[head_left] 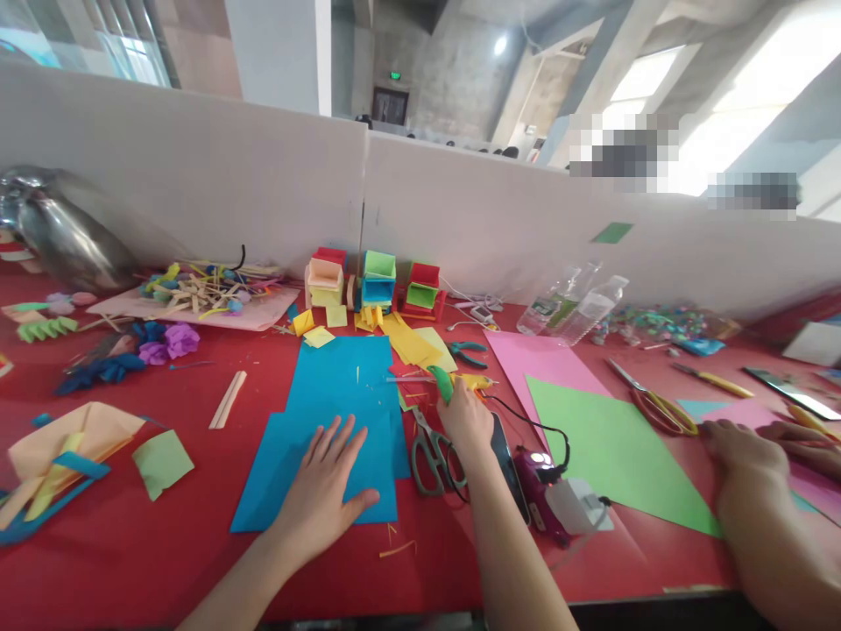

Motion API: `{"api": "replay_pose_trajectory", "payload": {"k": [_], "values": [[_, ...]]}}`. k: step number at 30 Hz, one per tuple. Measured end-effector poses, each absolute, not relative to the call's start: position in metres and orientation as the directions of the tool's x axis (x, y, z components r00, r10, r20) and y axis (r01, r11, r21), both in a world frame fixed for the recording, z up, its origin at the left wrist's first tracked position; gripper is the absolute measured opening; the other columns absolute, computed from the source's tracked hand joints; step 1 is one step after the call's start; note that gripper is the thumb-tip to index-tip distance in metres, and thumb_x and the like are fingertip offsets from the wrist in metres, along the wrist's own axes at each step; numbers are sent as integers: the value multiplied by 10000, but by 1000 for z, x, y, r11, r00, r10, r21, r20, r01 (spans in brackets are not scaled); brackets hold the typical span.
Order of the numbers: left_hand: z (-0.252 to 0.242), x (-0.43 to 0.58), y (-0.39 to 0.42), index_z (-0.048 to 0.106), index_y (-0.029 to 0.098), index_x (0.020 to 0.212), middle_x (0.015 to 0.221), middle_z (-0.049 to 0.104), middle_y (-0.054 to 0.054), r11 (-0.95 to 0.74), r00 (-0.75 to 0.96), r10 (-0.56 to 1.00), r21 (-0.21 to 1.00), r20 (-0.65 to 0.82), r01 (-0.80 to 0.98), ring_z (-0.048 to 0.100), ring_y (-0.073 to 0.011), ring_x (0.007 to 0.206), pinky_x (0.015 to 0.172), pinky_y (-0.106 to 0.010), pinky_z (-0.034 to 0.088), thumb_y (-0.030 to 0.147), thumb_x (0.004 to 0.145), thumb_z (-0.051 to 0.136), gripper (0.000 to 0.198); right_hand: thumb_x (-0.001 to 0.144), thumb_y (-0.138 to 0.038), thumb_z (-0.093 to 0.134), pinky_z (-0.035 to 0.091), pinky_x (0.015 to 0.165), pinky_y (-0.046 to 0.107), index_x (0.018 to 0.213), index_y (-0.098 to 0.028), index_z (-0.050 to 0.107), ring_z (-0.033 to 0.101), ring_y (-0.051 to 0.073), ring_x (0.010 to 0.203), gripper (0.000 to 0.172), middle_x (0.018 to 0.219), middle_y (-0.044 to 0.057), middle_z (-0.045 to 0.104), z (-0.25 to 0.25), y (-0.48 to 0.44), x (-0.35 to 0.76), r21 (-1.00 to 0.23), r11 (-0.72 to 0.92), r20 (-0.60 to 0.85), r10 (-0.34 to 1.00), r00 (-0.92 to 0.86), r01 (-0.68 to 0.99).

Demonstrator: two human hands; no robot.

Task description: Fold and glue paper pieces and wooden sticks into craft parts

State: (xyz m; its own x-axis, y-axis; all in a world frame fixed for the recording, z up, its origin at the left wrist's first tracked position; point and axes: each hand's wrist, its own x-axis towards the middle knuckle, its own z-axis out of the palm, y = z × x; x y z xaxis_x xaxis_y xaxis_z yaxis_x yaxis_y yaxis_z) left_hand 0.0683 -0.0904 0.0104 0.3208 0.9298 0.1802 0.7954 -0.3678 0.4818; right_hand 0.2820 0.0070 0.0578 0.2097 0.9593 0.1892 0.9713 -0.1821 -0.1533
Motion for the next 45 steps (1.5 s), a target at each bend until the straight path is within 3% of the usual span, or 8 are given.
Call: {"api": "replay_pose_trajectory", "payload": {"k": [5, 9, 11, 15, 24, 27, 30, 45], "values": [[44, 86, -68, 528, 172, 1159, 1061, 635, -98, 59, 322, 940, 981, -117, 186, 578, -202, 970, 812, -332, 450, 544, 849, 374, 508, 810, -255, 459, 479, 596, 276, 1274, -162, 377, 622, 170, 709, 480, 1002, 77, 635, 81, -25, 273, -487, 72, 375, 917, 134, 870], [54, 99, -62, 590, 120, 876, 591, 546, 4, 452, 498, 820, 853, -282, -260, 437, -76, 472, 463, -198, 330, 614, 824, 333, 560, 840, -258, 449, 495, 807, 312, 1032, -229, 576, 605, 196, 943, 232, 1006, 71, 632, 83, -77, 261, -570, 482, 534, 833, -146, 666], [51, 103, -62, 549, 130, 728, 486, 401, 56, 540, 487, 799, 778, -354, -322, 304, -45, 410, 412, -181, 215, 614, 779, 435, 500, 882, -214, 402, 495, 835, 268, 1073, -261, 582, 573, 175, 1052, 266, 1156, 58, 591, 72, -98, 259, -604, 526, 415, 849, -328, 598], [39, 110, -65, 478, 151, 637, 442, 314, 89, 597, 419, 778, 759, -468, -260, 234, -38, 404, 414, -189, 153, 504, 699, 622, 386, 885, -238, 451, 435, 956, 305, 1353, -297, 334, 408, 202, 1247, 485, 1411, 44, 368, 40, -123, 268, -732, 489, 305, 858, -414, 475], [45, 120, -66, 568, 152, 947, 709, 568, 2, 165, 501, 827, 962, -256, 219, 509, -121, 633, 586, -229, 397, 466, 820, 491, 348, 866, -372, 468, 443, 929, 361, 1387, -242, 278, 437, 234, 1212, 569, 1359, 82, 439, 7, -145, 278, -911, 98, 66, 993, -93, 402], [43, 94, -48, 456, 207, 1196, 996, 586, -49, -176, 403, 907, 763, -119, 622, 523, -215, 919, 803, -343, 401, 459, 766, 567, 511, 862, -320, 480, 431, 936, 349, 1347, -238, 359, 487, 222, 1175, 507, 1290, 76, 522, 7, -152, 282, -910, -8, 6, 999, 33, 415], [35, 60, -24, 512, 220, 1110, 1091, 519, -66, -276, 350, 932, 444, -92, 853, 448, -285, 1038, 844, -420, 383, 473, 725, 583, 466, 837, -321, 521, 440, 926, 333, 1329, -240, 386, 525, 219, 1139, 517, 1245, 68, 567, 7, -158, 288, -920, -81, -36, 992, 121, 383], [19, 33, -13, 403, 238, 919, 975, 464, -23, -300, 376, 924, 472, -73, 829, 465, -228, 953, 797, -358, 411, 331, 690, 653, 352, 860, -355, 469, 430, 944, 288, 1297, -230, 406, 520, 192, 1145, 459, 1266, 55, 549, 14, -161, 300, -847, -151, -157, 987, 32, 509]]}}
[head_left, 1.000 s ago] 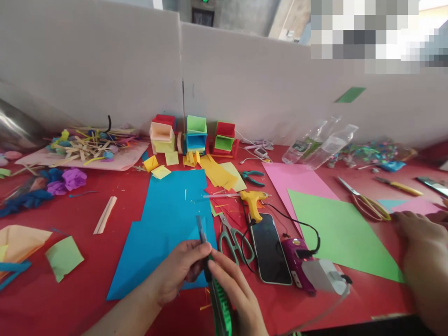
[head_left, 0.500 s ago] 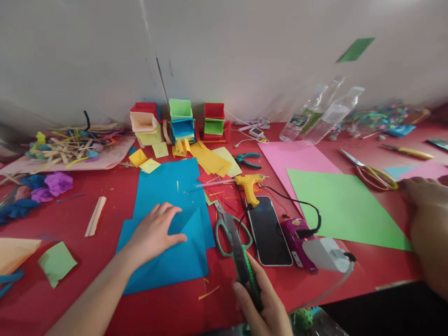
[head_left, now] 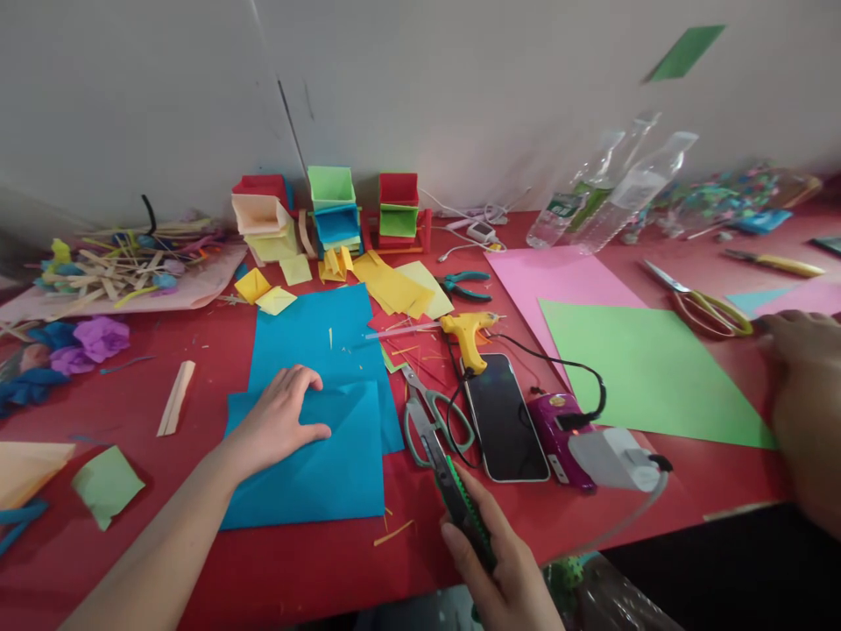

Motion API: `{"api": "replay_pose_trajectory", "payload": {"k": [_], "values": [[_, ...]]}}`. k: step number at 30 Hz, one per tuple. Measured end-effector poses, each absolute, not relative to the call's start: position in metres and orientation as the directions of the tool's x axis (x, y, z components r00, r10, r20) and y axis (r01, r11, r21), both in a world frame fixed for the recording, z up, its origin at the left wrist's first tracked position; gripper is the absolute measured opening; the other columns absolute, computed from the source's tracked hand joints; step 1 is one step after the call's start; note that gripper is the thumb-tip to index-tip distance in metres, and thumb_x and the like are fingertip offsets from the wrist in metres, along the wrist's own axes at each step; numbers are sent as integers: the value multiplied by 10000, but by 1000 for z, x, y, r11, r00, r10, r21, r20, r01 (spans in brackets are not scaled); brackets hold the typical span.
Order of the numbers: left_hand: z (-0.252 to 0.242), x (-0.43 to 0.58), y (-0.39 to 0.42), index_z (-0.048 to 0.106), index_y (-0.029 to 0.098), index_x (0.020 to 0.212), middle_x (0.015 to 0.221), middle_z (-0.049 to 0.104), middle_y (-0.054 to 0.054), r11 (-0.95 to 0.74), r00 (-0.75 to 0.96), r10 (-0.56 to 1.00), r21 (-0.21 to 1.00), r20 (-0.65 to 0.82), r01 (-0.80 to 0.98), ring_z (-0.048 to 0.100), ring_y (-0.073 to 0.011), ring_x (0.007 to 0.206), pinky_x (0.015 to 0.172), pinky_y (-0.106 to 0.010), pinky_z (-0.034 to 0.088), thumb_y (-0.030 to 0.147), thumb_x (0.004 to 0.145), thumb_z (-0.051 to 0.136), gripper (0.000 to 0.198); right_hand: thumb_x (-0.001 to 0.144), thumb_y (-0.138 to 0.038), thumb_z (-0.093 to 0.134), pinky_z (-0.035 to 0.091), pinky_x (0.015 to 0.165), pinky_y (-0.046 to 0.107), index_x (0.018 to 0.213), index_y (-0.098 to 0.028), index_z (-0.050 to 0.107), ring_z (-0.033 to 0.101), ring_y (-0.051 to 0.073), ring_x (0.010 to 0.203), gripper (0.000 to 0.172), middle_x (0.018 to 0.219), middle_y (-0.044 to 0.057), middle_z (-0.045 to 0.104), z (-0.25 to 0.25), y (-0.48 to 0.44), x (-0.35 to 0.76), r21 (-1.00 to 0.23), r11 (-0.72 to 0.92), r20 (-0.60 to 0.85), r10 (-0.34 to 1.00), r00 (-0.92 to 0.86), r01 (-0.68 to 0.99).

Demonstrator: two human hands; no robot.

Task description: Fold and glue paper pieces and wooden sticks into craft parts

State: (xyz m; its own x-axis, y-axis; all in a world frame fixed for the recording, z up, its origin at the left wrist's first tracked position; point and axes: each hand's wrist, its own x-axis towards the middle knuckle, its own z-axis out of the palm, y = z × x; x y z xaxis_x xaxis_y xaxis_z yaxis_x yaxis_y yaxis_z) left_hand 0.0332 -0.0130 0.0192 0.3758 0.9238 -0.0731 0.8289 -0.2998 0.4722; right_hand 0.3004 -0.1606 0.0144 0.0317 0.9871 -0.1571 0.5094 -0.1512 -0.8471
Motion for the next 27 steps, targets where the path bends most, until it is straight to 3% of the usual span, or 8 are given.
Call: {"api": "replay_pose_trajectory", "payload": {"k": [5, 8, 11, 17, 20, 24, 27], "values": [[18, 26, -21, 403, 236, 959, 901, 498, -8, -323, 359, 932, 566, 51, 759, 515, -174, 856, 743, -307, 428, 281, 807, 553, 218, 855, -356, 470, 440, 932, 302, 1282, -216, 429, 544, 202, 1113, 452, 1236, 73, 570, 14, -163, 299, -852, -140, -153, 988, 15, 504], [21, 20, -21, 469, 233, 865, 848, 530, 1, -439, 461, 881, 554, 109, 708, 514, -164, 825, 748, -306, 419, 299, 854, 501, 75, 844, -373, 481, 482, 868, 292, 1265, -218, 444, 605, 198, 1006, 450, 1171, 74, 609, 18, -163, 296, -873, -176, -175, 984, 46, 455], [27, 18, -17, 514, 233, 833, 870, 564, -3, -524, 534, 833, 513, 145, 680, 507, -168, 853, 798, -329, 401, 313, 867, 484, 93, 835, -360, 492, 499, 813, 264, 1207, -229, 480, 621, 186, 957, 395, 1105, 59, 636, 23, -160, 294, -884, -193, -196, 980, 37, 426], [37, 17, -4, 530, 223, 801, 859, 568, -12, -553, 576, 805, 532, 143, 641, 504, -174, 876, 780, -313, 428, 321, 864, 486, 125, 843, -364, 481, 471, 864, 289, 1176, -230, 499, 570, 198, 1053, 359, 1154, 71, 606, 25, -156, 302, -843, -185, -241, 970, -46, 505], [35, 17, -1, 531, 236, 895, 938, 566, -27, -535, 543, 826, 506, 149, 676, 504, -189, 954, 820, -334, 440, 336, 864, 480, 116, 856, -375, 464, 451, 899, 296, 1204, -251, 484, 544, 195, 1096, 370, 1194, 60, 587, 23, -158, 308, -815, -176, -258, 963, -74, 553], [28, 17, -7, 352, 257, 1275, 1290, 429, -74, -541, 482, 841, 389, 245, 745, 355, -223, 1230, 998, -414, 338, 364, 862, 480, 445, 866, -370, 451, 437, 925, 319, 1223, -264, 476, 523, 199, 1125, 373, 1218, 54, 572, 22, -159, 314, -773, -166, -283, 954, -98, 612], [21, 14, -14, 228, 304, 1377, 1444, 277, -43, -676, 655, 735, 253, 175, 692, 196, -257, 1335, 1080, -477, 181, 502, 832, 461, 625, 871, -361, 446, 425, 943, 330, 1234, -259, 477, 513, 200, 1138, 378, 1232, 60, 564, 25, -157, 316, -771, -151, -302, 942, -146, 619]]}}
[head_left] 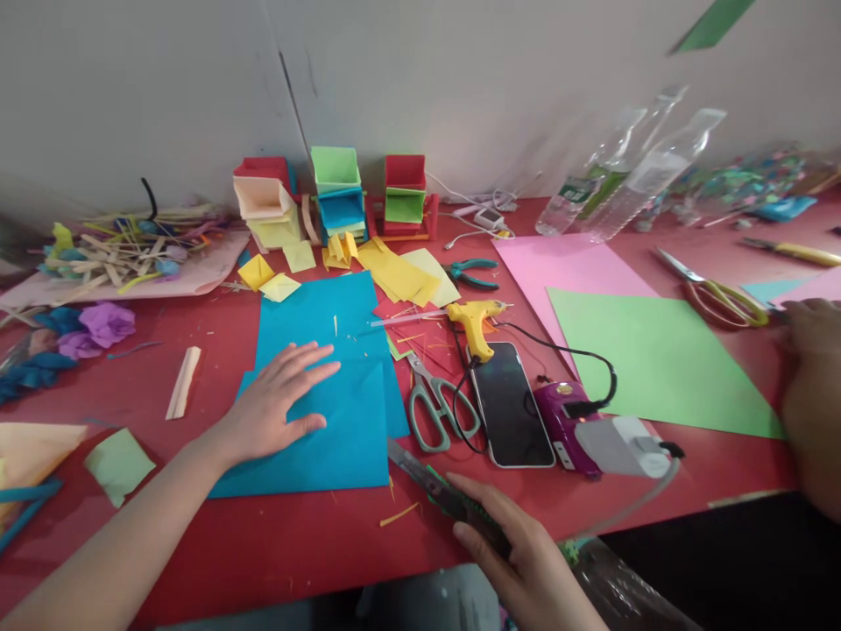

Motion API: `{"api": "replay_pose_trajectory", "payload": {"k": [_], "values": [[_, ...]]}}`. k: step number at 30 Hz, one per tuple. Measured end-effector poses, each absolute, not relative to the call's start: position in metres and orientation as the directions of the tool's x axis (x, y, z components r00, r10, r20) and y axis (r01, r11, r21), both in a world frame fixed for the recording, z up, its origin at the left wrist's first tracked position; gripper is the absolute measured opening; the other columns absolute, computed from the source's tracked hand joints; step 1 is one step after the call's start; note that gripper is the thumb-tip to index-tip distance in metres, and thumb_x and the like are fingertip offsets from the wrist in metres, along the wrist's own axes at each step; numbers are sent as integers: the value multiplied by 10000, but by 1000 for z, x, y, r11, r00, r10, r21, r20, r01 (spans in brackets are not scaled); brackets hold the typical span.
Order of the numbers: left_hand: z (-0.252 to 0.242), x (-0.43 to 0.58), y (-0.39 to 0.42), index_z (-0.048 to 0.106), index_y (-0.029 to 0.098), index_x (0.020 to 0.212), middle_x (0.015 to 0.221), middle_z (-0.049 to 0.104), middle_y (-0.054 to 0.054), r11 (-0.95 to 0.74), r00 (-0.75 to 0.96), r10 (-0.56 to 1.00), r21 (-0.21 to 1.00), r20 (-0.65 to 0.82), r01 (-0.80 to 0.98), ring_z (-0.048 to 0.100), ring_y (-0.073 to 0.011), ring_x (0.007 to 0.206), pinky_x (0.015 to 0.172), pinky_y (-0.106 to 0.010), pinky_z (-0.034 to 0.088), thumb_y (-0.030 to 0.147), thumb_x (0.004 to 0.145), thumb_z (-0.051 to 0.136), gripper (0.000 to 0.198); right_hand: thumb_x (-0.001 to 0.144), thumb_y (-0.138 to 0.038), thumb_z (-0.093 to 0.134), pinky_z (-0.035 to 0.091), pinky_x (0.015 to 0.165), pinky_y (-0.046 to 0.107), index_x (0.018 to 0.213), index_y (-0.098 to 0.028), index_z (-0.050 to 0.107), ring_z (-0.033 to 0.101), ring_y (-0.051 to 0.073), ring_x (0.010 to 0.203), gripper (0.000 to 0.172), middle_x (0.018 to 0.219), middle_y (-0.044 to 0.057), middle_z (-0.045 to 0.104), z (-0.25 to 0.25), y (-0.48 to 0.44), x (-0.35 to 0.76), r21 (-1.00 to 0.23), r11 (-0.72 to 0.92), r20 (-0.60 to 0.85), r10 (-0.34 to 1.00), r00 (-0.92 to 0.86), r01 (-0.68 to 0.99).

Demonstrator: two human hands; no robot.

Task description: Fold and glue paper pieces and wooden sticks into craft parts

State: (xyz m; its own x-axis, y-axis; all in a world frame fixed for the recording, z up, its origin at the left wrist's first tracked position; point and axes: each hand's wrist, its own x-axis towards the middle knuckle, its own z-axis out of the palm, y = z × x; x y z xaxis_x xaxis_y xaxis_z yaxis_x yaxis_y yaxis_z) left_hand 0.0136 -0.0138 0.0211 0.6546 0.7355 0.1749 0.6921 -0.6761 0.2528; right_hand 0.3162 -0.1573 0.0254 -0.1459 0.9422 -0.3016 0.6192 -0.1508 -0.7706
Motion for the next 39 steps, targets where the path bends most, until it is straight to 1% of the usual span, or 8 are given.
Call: {"api": "replay_pose_trajectory", "payload": {"k": [3, 8, 16, 21, 25, 30, 35, 39], "values": [[14, 8, -18, 191, 346, 1398, 1496, 157, -11, -756, 769, 639, 175, -5, 630, 114, -305, 1354, 1084, -514, 107, 658, 753, 424, 753, 876, -359, 442, 429, 941, 333, 1236, -256, 486, 513, 203, 1138, 377, 1241, 64, 556, 29, -157, 319, -766, -151, -325, 930, -172, 625], [7, 2, -22, 143, 340, 1407, 1500, 93, -18, -753, 786, 608, 230, -116, 616, 100, -310, 1355, 1079, -506, 118, 707, 728, 384, 809, 871, -342, 460, 455, 908, 335, 1207, -251, 524, 546, 214, 1088, 355, 1194, 76, 581, 33, -158, 326, -765, -89, -298, 927, -227, 638], [11, 6, -29, 175, 336, 1402, 1496, 112, -30, -779, 824, 559, 282, -93, 560, 121, -310, 1352, 1081, -496, 108, 705, 718, 405, 811, 872, -320, 468, 503, 820, 282, 1205, -290, 541, 587, 195, 997, 343, 1114, 66, 585, 39, -162, 327, -729, -17, -269, 926, -264, 684], [9, 16, -30, 166, 347, 1402, 1496, 118, -19, -810, 867, 485, 316, -112, 494, 125, -305, 1353, 1081, -494, 93, 701, 724, 404, 801, 871, -279, 466, 520, 780, 313, 1198, -316, 540, 574, 201, 968, 337, 1048, 63, 596, 33, -165, 327, -630, 113, -154, 951, -267, 768], [8, 17, -30, 169, 347, 1402, 1499, 104, -15, -809, 864, 489, 306, -123, 501, 99, -296, 1358, 1084, -492, 59, 683, 747, 396, 771, 874, -247, 447, 523, 776, 338, 1208, -318, 532, 565, 205, 954, 352, 1052, 66, 592, 29, -165, 328, -558, 210, -59, 955, -291, 803], [14, 23, -32, 160, 338, 1407, 1503, 67, -17, -805, 853, 508, 287, -117, 519, 74, -294, 1362, 1088, -481, 47, 688, 750, 383, 778, 873, -244, 441, 531, 757, 333, 1209, -318, 532, 567, 204, 942, 355, 1042, 62, 592, 30, -159, 330, -516, 257, -28, 948, -316, 817], [20, 57, -30, 188, 322, 1403, 1503, 58, -13, -852, 900, 430, 296, -76, 432, 58, -268, 1366, 1098, -453, 14, 678, 783, 327, 728, 870, -242, 439, 528, 762, 343, 1207, -298, 536, 563, 208, 939, 355, 1036, 64, 592, 27, -156, 329, -492, 295, 20, 944, -328, 819], [22, 88, -13, 216, 240, 1402, 1498, 98, -51, -820, 859, 510, 279, -37, 499, 32, -242, 1370, 1104, -434, 16, 633, 831, 278, 697, 866, -236, 439, 522, 776, 353, 1218, -294, 526, 561, 211, 946, 368, 1043, 65, 592, 22, -154, 326, -468, 306, 29, 943, -331, 829]]}}
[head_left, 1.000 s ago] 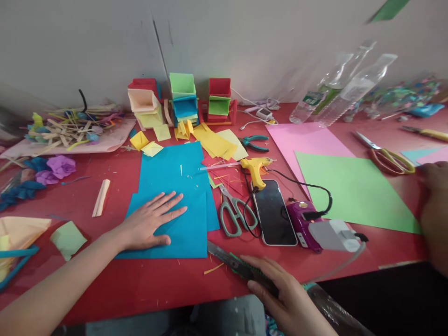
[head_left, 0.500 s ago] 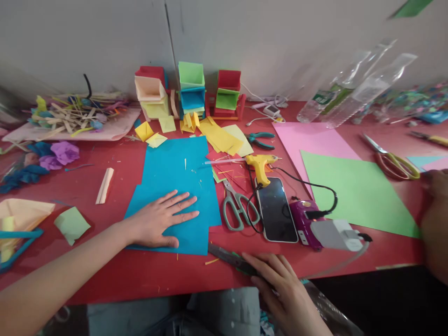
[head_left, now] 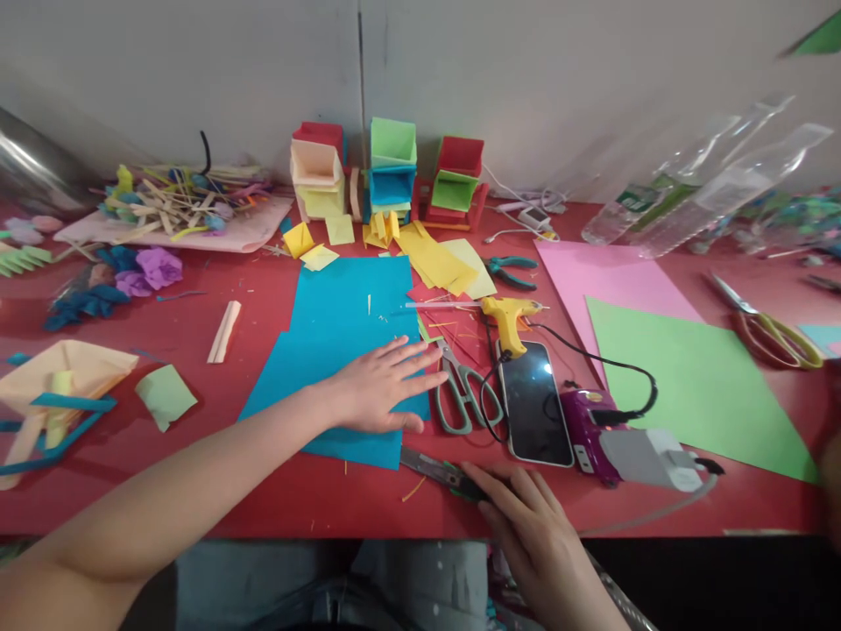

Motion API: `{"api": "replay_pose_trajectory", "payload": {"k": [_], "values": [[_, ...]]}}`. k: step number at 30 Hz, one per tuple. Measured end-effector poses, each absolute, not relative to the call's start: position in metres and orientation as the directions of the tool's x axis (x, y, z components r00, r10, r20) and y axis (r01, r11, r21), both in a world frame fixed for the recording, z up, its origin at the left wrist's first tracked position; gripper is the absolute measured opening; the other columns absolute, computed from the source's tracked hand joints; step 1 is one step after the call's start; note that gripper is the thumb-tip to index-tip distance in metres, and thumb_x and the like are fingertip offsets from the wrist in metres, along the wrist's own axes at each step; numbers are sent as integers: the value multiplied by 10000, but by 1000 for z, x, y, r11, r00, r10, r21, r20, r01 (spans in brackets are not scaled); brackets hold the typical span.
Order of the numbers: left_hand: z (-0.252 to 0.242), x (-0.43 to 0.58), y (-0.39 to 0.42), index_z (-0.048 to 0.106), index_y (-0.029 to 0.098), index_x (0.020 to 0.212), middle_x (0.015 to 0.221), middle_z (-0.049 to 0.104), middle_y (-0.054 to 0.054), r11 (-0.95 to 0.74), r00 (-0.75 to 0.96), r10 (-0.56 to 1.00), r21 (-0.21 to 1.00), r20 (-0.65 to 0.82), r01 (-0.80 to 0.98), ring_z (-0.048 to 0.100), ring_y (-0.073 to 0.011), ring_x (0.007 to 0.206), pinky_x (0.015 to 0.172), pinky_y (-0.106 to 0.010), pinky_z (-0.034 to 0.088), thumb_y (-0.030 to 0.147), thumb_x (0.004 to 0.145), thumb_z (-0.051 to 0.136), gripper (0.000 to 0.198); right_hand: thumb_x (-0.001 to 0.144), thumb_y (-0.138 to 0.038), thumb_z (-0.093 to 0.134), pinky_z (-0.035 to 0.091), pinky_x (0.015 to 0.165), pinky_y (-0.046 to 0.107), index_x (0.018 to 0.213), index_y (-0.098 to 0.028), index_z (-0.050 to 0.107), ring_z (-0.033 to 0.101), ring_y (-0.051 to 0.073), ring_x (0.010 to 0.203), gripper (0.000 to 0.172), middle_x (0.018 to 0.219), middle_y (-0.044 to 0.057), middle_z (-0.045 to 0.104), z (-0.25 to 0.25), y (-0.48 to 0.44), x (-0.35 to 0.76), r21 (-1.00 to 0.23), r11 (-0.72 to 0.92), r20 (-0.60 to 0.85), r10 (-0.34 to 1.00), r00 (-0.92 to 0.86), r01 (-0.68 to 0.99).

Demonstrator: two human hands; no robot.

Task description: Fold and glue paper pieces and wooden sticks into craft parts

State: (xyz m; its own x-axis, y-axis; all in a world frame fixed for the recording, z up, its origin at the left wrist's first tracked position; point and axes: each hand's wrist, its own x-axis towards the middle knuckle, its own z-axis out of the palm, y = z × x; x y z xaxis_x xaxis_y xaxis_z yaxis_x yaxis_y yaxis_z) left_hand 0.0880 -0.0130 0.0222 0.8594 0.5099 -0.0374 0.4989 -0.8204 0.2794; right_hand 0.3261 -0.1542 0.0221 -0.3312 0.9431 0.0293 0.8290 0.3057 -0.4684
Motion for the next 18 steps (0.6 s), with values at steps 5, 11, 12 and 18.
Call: {"api": "replay_pose_trajectory", "payload": {"k": [5, 11, 12, 18], "values": [[31, 70, 6, 355, 225, 1344, 1445, 302, -58, -844, 904, 427, 351, -20, 406, 231, -235, 1333, 1089, -386, 173, 614, 816, 372, 656, 869, -231, 436, 518, 775, 359, 1210, -291, 530, 557, 212, 940, 359, 1026, 66, 591, 21, -151, 326, -445, 310, 20, 941, -337, 840], [25, 19, -5, 312, 341, 1359, 1474, 217, -4, -843, 939, 339, 426, -52, 328, 176, -290, 1343, 1091, -485, 108, 635, 729, 501, 721, 871, -218, 432, 510, 785, 363, 1197, -282, 540, 552, 211, 954, 350, 1047, 70, 588, 21, -148, 326, -462, 315, 39, 941, -336, 829], [23, 16, -7, 299, 365, 1359, 1480, 191, 9, -836, 938, 340, 435, -68, 335, 152, -298, 1347, 1089, -500, 83, 647, 714, 507, 734, 871, -216, 430, 509, 788, 367, 1197, -283, 540, 552, 212, 959, 351, 1052, 70, 588, 20, -148, 326, -466, 313, 43, 942, -332, 828], [13, 20, -12, 255, 388, 1369, 1487, 151, 22, -825, 925, 354, 421, -137, 378, 105, -301, 1353, 1086, -509, 26, 651, 716, 498, 744, 874, -196, 415, 500, 804, 385, 1193, -293, 536, 548, 213, 969, 354, 1070, 68, 581, 26, -147, 326, -496, 302, -14, 935, -355, 814]]}}
